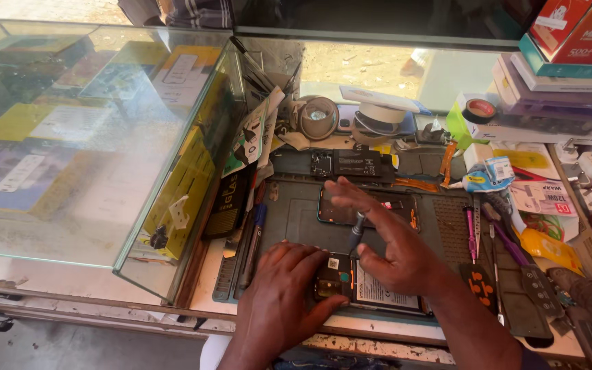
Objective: The person uses a screwdriver to remove screws from the back of a disassembled smartphone. They then use a metal spudger to pry and lift a component near the battery area. The person continues to unscrew and adjust internal parts of the phone on a cluttered workbench.
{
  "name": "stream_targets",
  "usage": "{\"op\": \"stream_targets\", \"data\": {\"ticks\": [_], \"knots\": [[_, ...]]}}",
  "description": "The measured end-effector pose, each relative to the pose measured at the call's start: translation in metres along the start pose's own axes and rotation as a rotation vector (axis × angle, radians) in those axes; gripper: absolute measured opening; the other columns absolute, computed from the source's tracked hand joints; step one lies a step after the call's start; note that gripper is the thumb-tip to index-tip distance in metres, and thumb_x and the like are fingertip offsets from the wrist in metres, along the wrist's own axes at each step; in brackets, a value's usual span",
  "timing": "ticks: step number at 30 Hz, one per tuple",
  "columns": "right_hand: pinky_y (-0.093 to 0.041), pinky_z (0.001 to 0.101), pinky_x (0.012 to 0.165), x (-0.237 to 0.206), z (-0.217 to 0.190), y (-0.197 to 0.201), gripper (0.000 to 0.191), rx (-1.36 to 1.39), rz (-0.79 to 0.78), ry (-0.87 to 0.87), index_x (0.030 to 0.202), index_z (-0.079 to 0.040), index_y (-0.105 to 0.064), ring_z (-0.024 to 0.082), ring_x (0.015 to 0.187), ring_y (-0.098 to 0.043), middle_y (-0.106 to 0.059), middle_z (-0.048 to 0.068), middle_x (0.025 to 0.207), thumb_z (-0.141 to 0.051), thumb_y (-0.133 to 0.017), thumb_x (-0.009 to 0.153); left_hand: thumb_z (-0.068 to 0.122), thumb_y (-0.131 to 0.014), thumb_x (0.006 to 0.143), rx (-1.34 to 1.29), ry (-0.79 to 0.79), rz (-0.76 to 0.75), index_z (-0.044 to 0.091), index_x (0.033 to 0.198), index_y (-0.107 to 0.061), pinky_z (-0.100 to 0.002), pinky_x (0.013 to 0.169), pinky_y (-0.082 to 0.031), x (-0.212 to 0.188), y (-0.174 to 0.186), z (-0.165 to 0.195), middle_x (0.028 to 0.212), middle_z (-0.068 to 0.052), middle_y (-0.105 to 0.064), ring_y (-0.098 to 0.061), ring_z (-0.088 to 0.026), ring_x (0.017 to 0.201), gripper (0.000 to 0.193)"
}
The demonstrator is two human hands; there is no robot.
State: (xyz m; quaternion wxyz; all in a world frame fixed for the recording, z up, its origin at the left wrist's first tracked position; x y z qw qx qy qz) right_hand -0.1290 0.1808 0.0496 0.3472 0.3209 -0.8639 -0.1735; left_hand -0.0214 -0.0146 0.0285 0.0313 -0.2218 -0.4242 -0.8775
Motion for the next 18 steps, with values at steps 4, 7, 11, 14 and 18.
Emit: {"op": "stream_targets", "data": {"ticks": [4, 7, 11, 14, 18], "knots": [[-0.015, 0.049, 0.132, -0.0028, -0.0026, 0.0039, 0.065, 0.078, -0.012, -0.056, 0.148, -0.007, -0.048, 0.031, 0.164, -0.016, -0.033, 0.016, 0.171, 0.011, -0.054, 0.086, 0.046, -0.082, 0.079, -0.005, 0.039, -0.057, 0.003, 0.126, -0.066, -0.05, 0.106, -0.041, -0.0014, -0.0049, -0.0041, 0.123, -0.015, -0.065, -0.057, -0.039, 0.121, 0.066], [-0.013, 0.0485, 0.135, -0.0051, -0.004, 0.0065, 0.075, 0.046, -0.024, 0.011, 0.149, -0.008, -0.047, 0.03, 0.166, -0.018, -0.04, 0.014, 0.168, 0.009, -0.051, 0.076, 0.045, -0.082, 0.08, 0.023, -0.048, -0.001, 0.004, 0.127, -0.066, -0.052, 0.112, -0.038, -0.002, -0.0038, -0.0037, 0.123, -0.016, -0.066, -0.057, -0.038, 0.122, 0.065], [-0.018, 0.0473, 0.134, -0.0073, -0.0023, 0.0064, 0.066, -0.054, 0.022, -0.027, 0.145, -0.01, -0.051, 0.029, 0.166, -0.02, -0.042, 0.013, 0.168, 0.011, -0.055, 0.083, 0.046, -0.083, 0.079, 0.025, -0.029, 0.026, 0.004, 0.125, -0.067, -0.05, 0.108, -0.04, -0.0041, -0.0043, -0.0017, 0.124, -0.016, -0.067, -0.055, -0.04, 0.124, 0.065], [-0.016, 0.048, 0.134, -0.0071, -0.0027, 0.0063, 0.072, -0.029, 0.006, -0.009, 0.144, -0.01, -0.052, 0.03, 0.166, -0.018, -0.041, 0.013, 0.168, 0.013, -0.051, 0.076, 0.046, -0.083, 0.078, 0.014, 0.003, -0.006, 0.004, 0.125, -0.067, -0.049, 0.107, -0.041, -0.0026, -0.0045, -0.0018, 0.123, -0.016, -0.067, -0.056, -0.039, 0.123, 0.065], [-0.031, 0.0419, 0.118, -0.0043, -0.004, 0.005, 0.068, 0.012, 0.017, -0.044, 0.143, -0.011, -0.052, 0.029, 0.165, -0.016, -0.042, 0.012, 0.167, 0.01, -0.05, 0.079, 0.044, -0.083, 0.078, 0.019, -0.014, 0.0, 0.003, 0.124, -0.067, -0.05, 0.108, -0.04, -0.0016, -0.0017, -0.001, 0.122, -0.016, -0.067, -0.056, -0.039, 0.122, 0.064]]}}
Point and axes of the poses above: each hand's wrist, its own x-axis towards the middle knuckle, its own y-axis out of the back of the hand, z = x × y, the point moved 1 cm from there along x, towards the middle knuckle
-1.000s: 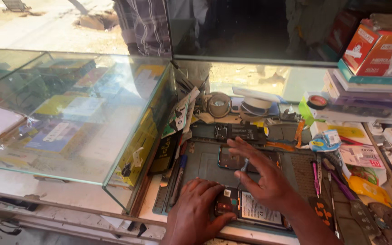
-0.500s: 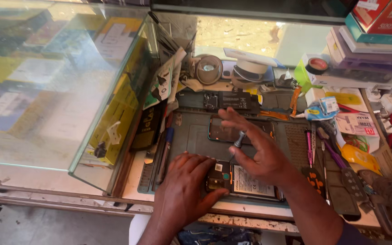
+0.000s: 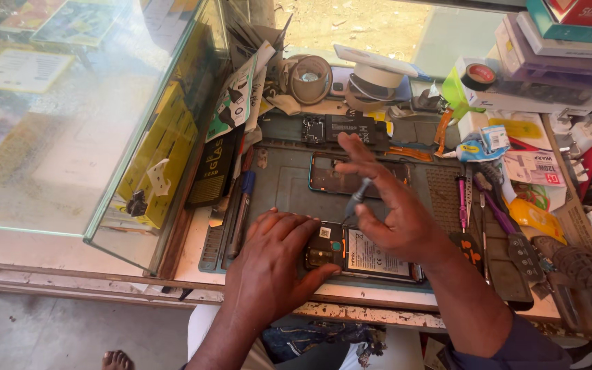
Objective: The person uses a screwdriver to remove screws from the back of a disassembled smartphone. They then use a metal spudger to pry and lift a component near the battery area. The person continues to unscrew and adjust internal parts of the phone on a cluttered workbench.
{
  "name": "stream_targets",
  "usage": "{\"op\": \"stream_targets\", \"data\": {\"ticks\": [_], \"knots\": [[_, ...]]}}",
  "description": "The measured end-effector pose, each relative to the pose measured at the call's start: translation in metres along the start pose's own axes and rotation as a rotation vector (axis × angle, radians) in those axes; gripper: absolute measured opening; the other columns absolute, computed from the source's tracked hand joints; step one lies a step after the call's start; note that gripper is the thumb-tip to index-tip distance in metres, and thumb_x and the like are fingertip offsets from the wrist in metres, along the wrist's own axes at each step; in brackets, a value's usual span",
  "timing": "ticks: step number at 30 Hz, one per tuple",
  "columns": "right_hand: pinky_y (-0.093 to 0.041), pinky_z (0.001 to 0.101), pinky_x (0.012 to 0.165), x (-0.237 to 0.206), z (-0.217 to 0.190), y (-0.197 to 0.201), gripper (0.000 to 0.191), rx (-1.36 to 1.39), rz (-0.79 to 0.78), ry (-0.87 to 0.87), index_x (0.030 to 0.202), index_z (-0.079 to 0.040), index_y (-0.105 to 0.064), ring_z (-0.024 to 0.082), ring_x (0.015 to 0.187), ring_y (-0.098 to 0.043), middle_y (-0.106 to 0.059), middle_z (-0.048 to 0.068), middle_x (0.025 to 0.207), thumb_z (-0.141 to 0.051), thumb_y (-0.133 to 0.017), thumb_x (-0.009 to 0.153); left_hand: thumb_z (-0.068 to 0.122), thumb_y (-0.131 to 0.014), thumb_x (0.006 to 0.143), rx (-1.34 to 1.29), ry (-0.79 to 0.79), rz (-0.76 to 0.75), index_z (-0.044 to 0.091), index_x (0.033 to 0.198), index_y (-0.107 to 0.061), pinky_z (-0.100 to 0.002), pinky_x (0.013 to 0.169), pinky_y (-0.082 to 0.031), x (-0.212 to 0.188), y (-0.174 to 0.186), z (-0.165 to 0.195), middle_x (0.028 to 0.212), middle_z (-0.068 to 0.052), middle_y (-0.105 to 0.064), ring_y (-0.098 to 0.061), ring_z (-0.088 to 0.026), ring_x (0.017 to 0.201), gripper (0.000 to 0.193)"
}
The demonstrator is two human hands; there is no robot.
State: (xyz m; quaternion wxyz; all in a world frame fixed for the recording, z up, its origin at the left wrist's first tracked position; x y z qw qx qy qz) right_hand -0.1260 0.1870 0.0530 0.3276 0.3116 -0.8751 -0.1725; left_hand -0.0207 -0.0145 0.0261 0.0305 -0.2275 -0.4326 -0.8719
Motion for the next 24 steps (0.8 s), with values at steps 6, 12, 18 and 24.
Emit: {"op": "stream_targets", "data": {"ticks": [6, 12, 18, 24], "knots": [[-0.013, 0.0475, 0.132, -0.0009, -0.0012, 0.0015, 0.066, -0.015, 0.002, 0.029, 0.146, -0.01, -0.049, 0.031, 0.165, -0.014, -0.033, 0.016, 0.17, 0.011, -0.058, 0.084, 0.044, -0.083, 0.077, 0.011, -0.032, 0.012, 0.002, 0.124, -0.067, -0.051, 0.11, -0.039, 0.001, -0.0001, 0.0006, 0.121, -0.017, -0.067, -0.058, -0.038, 0.12, 0.064], [-0.018, 0.0471, 0.133, -0.0021, 0.0018, -0.0025, 0.067, -0.075, 0.011, 0.012, 0.147, -0.01, -0.049, 0.03, 0.165, -0.018, -0.041, 0.014, 0.167, 0.009, -0.059, 0.084, 0.045, -0.083, 0.078, 0.002, 0.003, -0.004, 0.002, 0.123, -0.067, -0.05, 0.108, -0.041, -0.0008, -0.0008, -0.0002, 0.122, -0.016, -0.066, -0.057, -0.038, 0.121, 0.064], [-0.022, 0.0465, 0.13, -0.0024, 0.0003, -0.0028, 0.074, -0.027, -0.012, 0.026, 0.147, -0.01, -0.047, 0.03, 0.164, -0.016, -0.038, 0.014, 0.168, 0.013, -0.056, 0.078, 0.046, -0.083, 0.077, 0.022, -0.015, 0.028, 0.003, 0.122, -0.068, -0.051, 0.109, -0.039, -0.0012, -0.0013, 0.0003, 0.122, -0.016, -0.067, -0.056, -0.039, 0.123, 0.064], [-0.016, 0.0494, 0.132, -0.0032, 0.0015, 0.0015, 0.078, -0.018, -0.014, 0.006, 0.148, -0.01, -0.046, 0.032, 0.166, -0.014, -0.034, 0.014, 0.171, 0.014, -0.047, 0.074, 0.046, -0.083, 0.077, 0.007, -0.015, 0.033, 0.003, 0.123, -0.068, -0.051, 0.109, -0.039, -0.0009, -0.0022, -0.0006, 0.123, -0.016, -0.067, -0.056, -0.039, 0.123, 0.065]]}}
Point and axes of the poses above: each hand's wrist, its own x-axis towards the middle knuckle, its own y-axis out of the back of the hand, z = x × y, the point moved 1 cm from there along x, towards the middle knuckle
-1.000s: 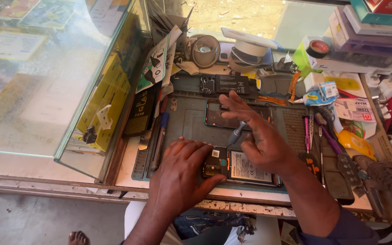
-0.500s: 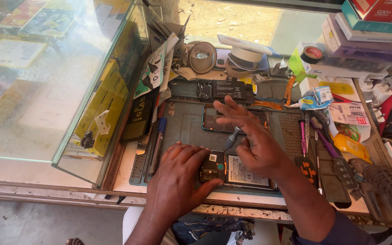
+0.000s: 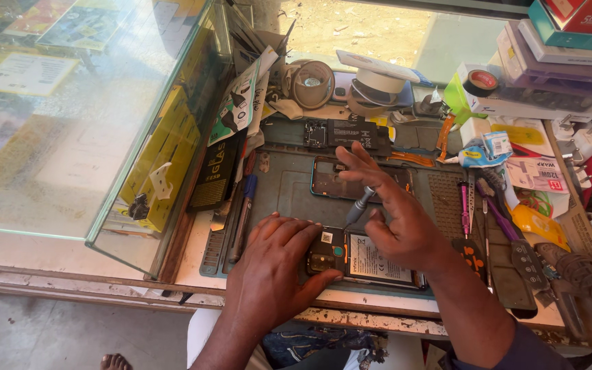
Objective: The person uses a screwdriver to remove screws from the back of a disassembled smartphone. They then use a metal spudger to pry and lift a component near the battery area. The person continues to unscrew and adjust internal parts of the phone on a cluttered workbench.
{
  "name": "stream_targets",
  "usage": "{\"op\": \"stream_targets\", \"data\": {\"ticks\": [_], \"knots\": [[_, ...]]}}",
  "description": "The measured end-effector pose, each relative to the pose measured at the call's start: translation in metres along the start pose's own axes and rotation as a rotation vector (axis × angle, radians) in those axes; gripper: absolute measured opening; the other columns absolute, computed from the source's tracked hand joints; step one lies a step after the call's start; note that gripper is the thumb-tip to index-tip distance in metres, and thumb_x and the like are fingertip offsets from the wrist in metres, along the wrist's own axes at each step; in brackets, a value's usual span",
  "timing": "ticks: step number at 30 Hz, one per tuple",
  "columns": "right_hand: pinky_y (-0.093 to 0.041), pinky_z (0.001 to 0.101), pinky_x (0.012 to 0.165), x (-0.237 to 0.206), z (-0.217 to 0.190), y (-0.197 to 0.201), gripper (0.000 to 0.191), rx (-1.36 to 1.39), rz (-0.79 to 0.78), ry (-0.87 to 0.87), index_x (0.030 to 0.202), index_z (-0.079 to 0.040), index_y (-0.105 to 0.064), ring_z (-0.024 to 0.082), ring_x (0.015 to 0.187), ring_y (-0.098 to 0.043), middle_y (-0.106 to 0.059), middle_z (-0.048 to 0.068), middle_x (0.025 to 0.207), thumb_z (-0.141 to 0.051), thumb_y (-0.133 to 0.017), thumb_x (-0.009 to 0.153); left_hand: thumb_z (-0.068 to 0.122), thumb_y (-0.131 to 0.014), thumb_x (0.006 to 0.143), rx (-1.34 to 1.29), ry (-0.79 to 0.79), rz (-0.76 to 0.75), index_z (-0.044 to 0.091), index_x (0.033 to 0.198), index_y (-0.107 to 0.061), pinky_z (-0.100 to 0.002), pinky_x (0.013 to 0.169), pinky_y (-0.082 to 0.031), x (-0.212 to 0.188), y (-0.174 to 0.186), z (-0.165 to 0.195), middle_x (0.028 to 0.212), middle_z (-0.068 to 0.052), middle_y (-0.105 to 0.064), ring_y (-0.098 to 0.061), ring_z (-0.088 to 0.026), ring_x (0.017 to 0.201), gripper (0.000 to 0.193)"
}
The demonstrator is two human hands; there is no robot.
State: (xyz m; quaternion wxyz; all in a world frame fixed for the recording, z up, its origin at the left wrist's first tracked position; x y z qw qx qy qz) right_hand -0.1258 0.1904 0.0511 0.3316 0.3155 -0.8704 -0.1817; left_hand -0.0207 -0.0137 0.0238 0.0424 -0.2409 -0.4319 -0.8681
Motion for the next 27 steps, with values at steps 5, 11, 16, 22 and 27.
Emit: {"op": "stream_targets", "data": {"ticks": [5, 11, 16, 22, 27], "knots": [[-0.013, 0.0505, 0.133, -0.0007, 0.0022, -0.0004, 0.07, -0.045, 0.019, -0.008, 0.145, -0.008, -0.048, 0.032, 0.165, -0.013, -0.035, 0.014, 0.17, 0.014, -0.053, 0.079, 0.039, -0.08, 0.082, -0.025, -0.007, 0.012, 0.002, 0.123, -0.068, -0.051, 0.111, -0.038, -0.0003, 0.0007, 0.0005, 0.12, -0.016, -0.068, -0.059, -0.037, 0.12, 0.056], [-0.02, 0.0486, 0.131, -0.0018, 0.0029, -0.0025, 0.067, -0.069, 0.032, -0.019, 0.144, -0.009, -0.049, 0.03, 0.165, -0.017, -0.04, 0.013, 0.168, 0.011, -0.056, 0.08, 0.022, -0.071, 0.09, -0.033, -0.035, 0.069, 0.001, 0.122, -0.068, -0.051, 0.113, -0.038, 0.0015, 0.0, 0.0009, 0.117, -0.016, -0.07, -0.062, -0.035, 0.117, 0.038], [-0.019, 0.0483, 0.131, -0.0025, 0.0022, -0.0034, 0.066, -0.059, 0.032, 0.005, 0.142, -0.007, -0.049, 0.031, 0.164, -0.017, -0.039, 0.013, 0.167, 0.01, -0.065, 0.081, 0.016, -0.067, 0.092, -0.055, -0.015, 0.096, 0.002, 0.119, -0.069, -0.051, 0.113, -0.039, 0.0021, 0.0005, 0.0011, 0.117, -0.015, -0.071, -0.063, -0.034, 0.118, 0.031], [-0.011, 0.0492, 0.132, -0.0021, 0.0032, -0.0023, 0.069, 0.02, -0.001, -0.004, 0.143, -0.006, -0.048, 0.031, 0.165, -0.012, -0.034, 0.014, 0.17, 0.013, -0.055, 0.077, 0.019, -0.069, 0.09, -0.051, -0.02, 0.075, 0.002, 0.12, -0.069, -0.052, 0.112, -0.038, 0.0021, -0.0001, 0.0017, 0.116, -0.015, -0.071, -0.062, -0.035, 0.117, 0.034], [-0.012, 0.0485, 0.132, -0.0025, 0.006, -0.0007, 0.074, 0.034, -0.004, -0.033, 0.142, -0.006, -0.049, 0.03, 0.166, -0.012, -0.035, 0.014, 0.17, 0.016, -0.044, 0.072, 0.019, -0.07, 0.09, -0.062, -0.027, 0.084, 0.002, 0.121, -0.068, -0.052, 0.113, -0.039, 0.001, -0.0028, -0.0009, 0.116, -0.015, -0.071, -0.062, -0.036, 0.117, 0.036]]}}
Point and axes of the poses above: each hand's wrist, its own x-axis towards the middle knuckle, its own y-axis out of the back of the hand, z = x × y, the point moved 1 cm from there along x, towards the middle knuckle
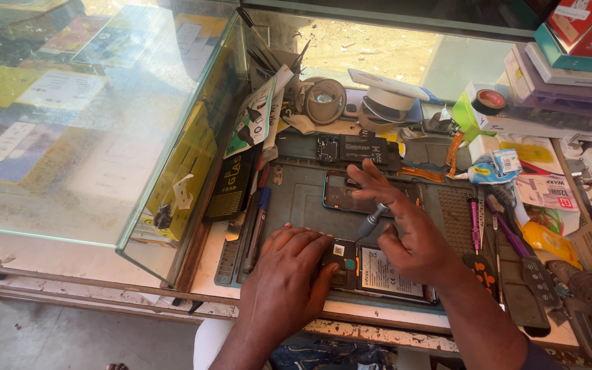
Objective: The person uses a screwdriver to remove screws from the back of a disassembled smartphone. They then use a metal spudger to pry and lift a component near the battery area. The person continues to unscrew and adjust internal parts of the phone on a cluttered workbench.
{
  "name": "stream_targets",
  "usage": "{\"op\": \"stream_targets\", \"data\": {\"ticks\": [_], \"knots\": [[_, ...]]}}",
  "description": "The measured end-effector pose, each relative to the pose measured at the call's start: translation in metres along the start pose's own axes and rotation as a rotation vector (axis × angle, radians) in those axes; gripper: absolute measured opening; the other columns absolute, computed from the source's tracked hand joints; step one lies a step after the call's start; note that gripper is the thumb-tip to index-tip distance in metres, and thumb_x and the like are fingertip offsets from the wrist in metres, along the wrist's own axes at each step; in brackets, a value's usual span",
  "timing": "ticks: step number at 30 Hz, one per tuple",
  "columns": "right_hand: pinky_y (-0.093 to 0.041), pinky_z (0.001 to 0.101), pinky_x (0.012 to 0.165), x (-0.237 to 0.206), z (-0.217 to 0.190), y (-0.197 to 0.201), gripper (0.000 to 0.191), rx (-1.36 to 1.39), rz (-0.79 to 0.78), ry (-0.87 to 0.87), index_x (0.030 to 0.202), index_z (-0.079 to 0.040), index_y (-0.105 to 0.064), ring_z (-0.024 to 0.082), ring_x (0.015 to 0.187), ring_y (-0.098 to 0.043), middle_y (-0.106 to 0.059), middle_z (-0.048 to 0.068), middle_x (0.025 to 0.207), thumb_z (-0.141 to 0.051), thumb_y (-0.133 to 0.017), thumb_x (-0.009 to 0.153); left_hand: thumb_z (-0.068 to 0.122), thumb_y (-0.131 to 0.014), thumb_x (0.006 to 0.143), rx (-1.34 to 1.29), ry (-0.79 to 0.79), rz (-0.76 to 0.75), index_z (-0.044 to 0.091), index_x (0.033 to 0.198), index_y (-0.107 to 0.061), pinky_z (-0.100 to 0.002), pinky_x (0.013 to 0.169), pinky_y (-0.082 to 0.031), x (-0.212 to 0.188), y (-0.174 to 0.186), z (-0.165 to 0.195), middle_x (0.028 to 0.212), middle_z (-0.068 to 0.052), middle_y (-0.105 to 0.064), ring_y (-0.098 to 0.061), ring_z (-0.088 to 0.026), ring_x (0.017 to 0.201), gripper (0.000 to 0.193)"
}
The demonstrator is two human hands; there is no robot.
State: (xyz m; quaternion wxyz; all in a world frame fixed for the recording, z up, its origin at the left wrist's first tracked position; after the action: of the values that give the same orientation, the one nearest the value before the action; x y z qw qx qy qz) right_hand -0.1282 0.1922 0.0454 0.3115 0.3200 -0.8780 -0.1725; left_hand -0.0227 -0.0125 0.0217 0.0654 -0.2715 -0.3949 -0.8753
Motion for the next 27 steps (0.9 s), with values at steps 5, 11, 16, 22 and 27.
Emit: {"op": "stream_targets", "data": {"ticks": [5, 11, 16, 22, 27], "knots": [[-0.022, 0.045, 0.114, 0.0, 0.002, -0.002, 0.066, -0.008, 0.02, -0.016, 0.141, -0.006, -0.049, 0.03, 0.165, -0.012, -0.037, 0.014, 0.168, 0.013, -0.05, 0.078, 0.02, -0.074, 0.087, -0.017, -0.022, 0.019, 0.002, 0.121, -0.068, -0.051, 0.113, -0.039, -0.003, -0.001, 0.0, 0.118, -0.015, -0.07, -0.062, -0.036, 0.118, 0.038], [-0.032, 0.0395, 0.112, 0.001, 0.008, 0.0, 0.064, -0.07, 0.028, 0.011, 0.137, -0.006, -0.053, 0.029, 0.164, -0.02, -0.043, 0.013, 0.166, 0.014, -0.052, 0.077, 0.021, -0.077, 0.087, -0.081, -0.033, 0.04, 0.007, 0.133, -0.063, -0.046, 0.106, -0.046, 0.001, 0.01, 0.006, 0.118, -0.013, -0.072, -0.064, -0.032, 0.116, 0.05], [-0.026, 0.0404, 0.124, 0.003, 0.006, 0.0, 0.062, -0.146, 0.001, 0.118, 0.139, -0.007, -0.054, 0.03, 0.161, -0.024, -0.046, 0.013, 0.162, 0.009, -0.063, 0.079, 0.024, -0.076, 0.093, -0.262, 0.052, 0.14, 0.009, 0.166, -0.021, -0.031, 0.061, -0.053, 0.032, 0.059, 0.018, 0.081, -0.003, -0.078, -0.069, -0.016, 0.062, 0.092], [-0.028, 0.0427, 0.125, 0.009, 0.004, -0.001, 0.065, -0.118, 0.023, -0.045, 0.131, -0.008, -0.056, 0.028, 0.163, -0.024, -0.049, 0.012, 0.158, 0.016, -0.044, 0.072, 0.033, -0.072, 0.103, -0.369, -0.042, 0.357, 0.013, 0.17, -0.011, -0.025, 0.049, -0.047, 0.078, 0.087, 0.022, 0.077, -0.002, -0.078, -0.064, -0.008, 0.049, 0.092], [-0.022, 0.0453, 0.13, 0.004, 0.006, -0.003, 0.057, -0.108, 0.049, 0.048, 0.131, -0.007, -0.057, 0.029, 0.163, -0.025, -0.046, 0.014, 0.163, 0.014, -0.048, 0.078, 0.031, -0.073, 0.1, -0.194, 0.018, 0.244, 0.016, 0.142, -0.063, -0.032, 0.055, -0.048, 0.058, 0.049, 0.016, 0.083, -0.001, -0.078, -0.061, -0.013, 0.048, 0.046]]}}
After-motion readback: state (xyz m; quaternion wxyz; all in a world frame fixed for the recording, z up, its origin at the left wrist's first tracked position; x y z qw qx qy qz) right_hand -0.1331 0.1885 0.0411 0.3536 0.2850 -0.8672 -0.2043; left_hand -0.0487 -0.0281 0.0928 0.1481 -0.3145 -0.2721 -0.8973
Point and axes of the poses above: each hand's wrist, its own x-axis towards the middle knuckle, its own y-axis out of the back of the hand, z = x × y, the point moved 1 cm from there along x, towards the middle knuckle
